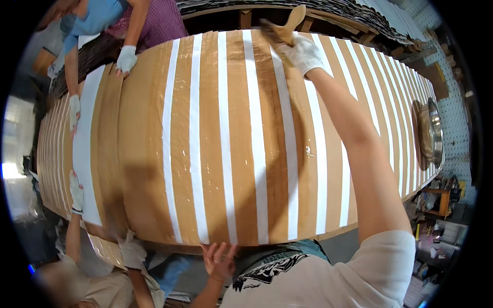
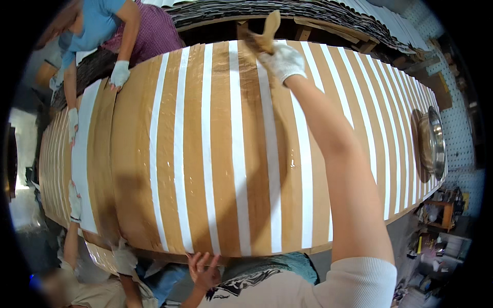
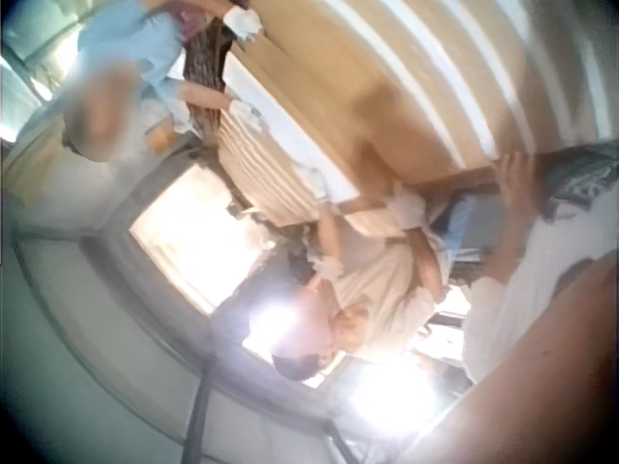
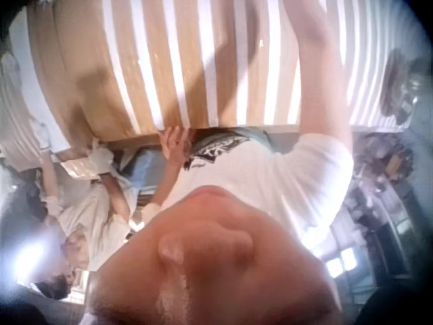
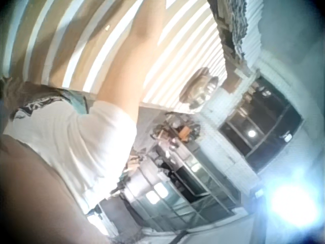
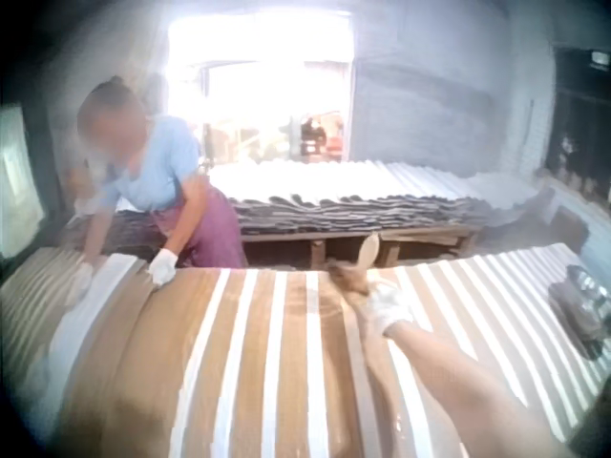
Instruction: The person repeatedly brushes a liquid adhesive onto a large, striped, curved surface using a wide brush. They dip the brush into a metal bowl to reload adhesive and continue applying it in long strokes across the surface.
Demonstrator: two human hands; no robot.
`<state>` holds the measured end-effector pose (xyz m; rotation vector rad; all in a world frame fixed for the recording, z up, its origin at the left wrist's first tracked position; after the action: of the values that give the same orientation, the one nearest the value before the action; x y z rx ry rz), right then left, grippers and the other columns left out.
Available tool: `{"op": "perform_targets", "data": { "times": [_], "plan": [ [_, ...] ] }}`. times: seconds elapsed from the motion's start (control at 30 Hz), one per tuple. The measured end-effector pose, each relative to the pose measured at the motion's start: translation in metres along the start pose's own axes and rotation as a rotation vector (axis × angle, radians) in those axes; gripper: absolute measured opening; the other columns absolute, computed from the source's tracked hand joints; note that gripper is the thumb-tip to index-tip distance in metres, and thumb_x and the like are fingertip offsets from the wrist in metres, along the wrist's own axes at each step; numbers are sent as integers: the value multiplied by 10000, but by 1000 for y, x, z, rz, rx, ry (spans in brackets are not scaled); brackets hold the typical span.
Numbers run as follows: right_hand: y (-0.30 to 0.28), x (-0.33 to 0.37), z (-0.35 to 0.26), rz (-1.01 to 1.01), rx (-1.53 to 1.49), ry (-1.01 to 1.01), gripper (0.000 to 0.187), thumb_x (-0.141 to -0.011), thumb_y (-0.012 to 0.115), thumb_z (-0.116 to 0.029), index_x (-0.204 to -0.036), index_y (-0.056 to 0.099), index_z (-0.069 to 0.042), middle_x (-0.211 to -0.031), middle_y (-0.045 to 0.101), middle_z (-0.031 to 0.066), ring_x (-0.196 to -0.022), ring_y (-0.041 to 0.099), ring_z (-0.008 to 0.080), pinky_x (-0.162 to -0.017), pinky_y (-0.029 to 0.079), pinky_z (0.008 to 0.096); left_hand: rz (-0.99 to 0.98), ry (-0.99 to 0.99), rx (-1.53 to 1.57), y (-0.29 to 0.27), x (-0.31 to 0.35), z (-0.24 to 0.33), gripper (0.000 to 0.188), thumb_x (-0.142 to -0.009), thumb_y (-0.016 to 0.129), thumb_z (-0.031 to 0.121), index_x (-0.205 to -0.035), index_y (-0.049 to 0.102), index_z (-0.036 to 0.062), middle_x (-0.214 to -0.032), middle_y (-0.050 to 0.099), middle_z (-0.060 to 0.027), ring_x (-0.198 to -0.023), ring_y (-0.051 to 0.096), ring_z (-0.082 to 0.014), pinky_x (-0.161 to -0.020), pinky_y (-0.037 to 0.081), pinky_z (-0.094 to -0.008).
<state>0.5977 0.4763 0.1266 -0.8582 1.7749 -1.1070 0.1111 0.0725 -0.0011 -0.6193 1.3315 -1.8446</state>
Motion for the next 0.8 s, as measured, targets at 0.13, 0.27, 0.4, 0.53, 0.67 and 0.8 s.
{"op": "perform_targets", "data": {
  "times": [0.13, 0.27, 0.4, 0.53, 0.67, 0.8],
  "plan": [
    [46, 65, -49, -356, 29, -160, 341, -874, 660, -425, -1073, 677, -148, -923, 691, 127, -887, 680, 304, -781, 554, 393, -50, 39, -30, 2, 2, 0, 642, -657, 647, 165, -1288, 636, 285, -1353, 467, -25, -1310, 375, -307, -1150, 250, -636],
    [21, 194, -87, -44, -34, -840, 329, -882, 650, -307, -1197, 624, -215, -984, 650, 47, -897, 664, 222, -748, 550, 317, 34, 33, 7, -9, -8, 5, 648, -632, 636, 98, -1265, 648, 234, -1277, 528, -88, -1219, 455, -351, -1132, 276, -636],
    [-36, 335, -103, -298, -123, -804, 555, -741, 632, -40, -1273, 587, -192, -1106, 639, 69, -953, 627, 257, -810, 523, 358, 96, 15, 24, -14, -2, 5, 645, -653, 621, 73, -1279, 641, 227, -1257, 542, -96, -1193, 478, -361, -1126, 285, -627],
    [-41, 434, -81, -537, -147, -887, 377, -829, 637, -88, -1199, 659, -157, -1044, 719, 109, -873, 704, 224, -737, 581, 330, 114, 17, 53, -14, -2, 6, 674, -663, 621, 70, -1315, 617, 241, -1286, 530, -84, -1224, 456, -349, -1143, 259, -620],
    [-41, 393, -75, -740, -253, -567, 287, -857, 703, -278, -1115, 708, -152, -1029, 714, 125, -847, 700, 210, -711, 574, 351, 108, 35, 25, -13, 3, 4, 731, -665, 644, 75, -1365, 576, 274, -1323, 521, -61, -1265, 431, -318, -1164, 228, -613],
    [-25, 411, -46, -325, -174, -492, 327, -836, 646, -153, -1162, 655, -153, -1043, 677, 94, -855, 663, 201, -692, 545, 328, 135, 63, 16, -13, 0, 10, 743, -665, 644, 57, -1370, 571, 281, -1326, 522, -55, -1272, 430, -306, -1164, 232, -604]
  ]
}}
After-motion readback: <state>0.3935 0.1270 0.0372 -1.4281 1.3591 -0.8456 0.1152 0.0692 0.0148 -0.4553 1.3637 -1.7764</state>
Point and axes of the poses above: each hand's wrist, its own x-axis away from the middle knuckle, its own y-axis out of the palm, z = x × y, the point moved 10 cm from there along -x, towards the middle knuckle
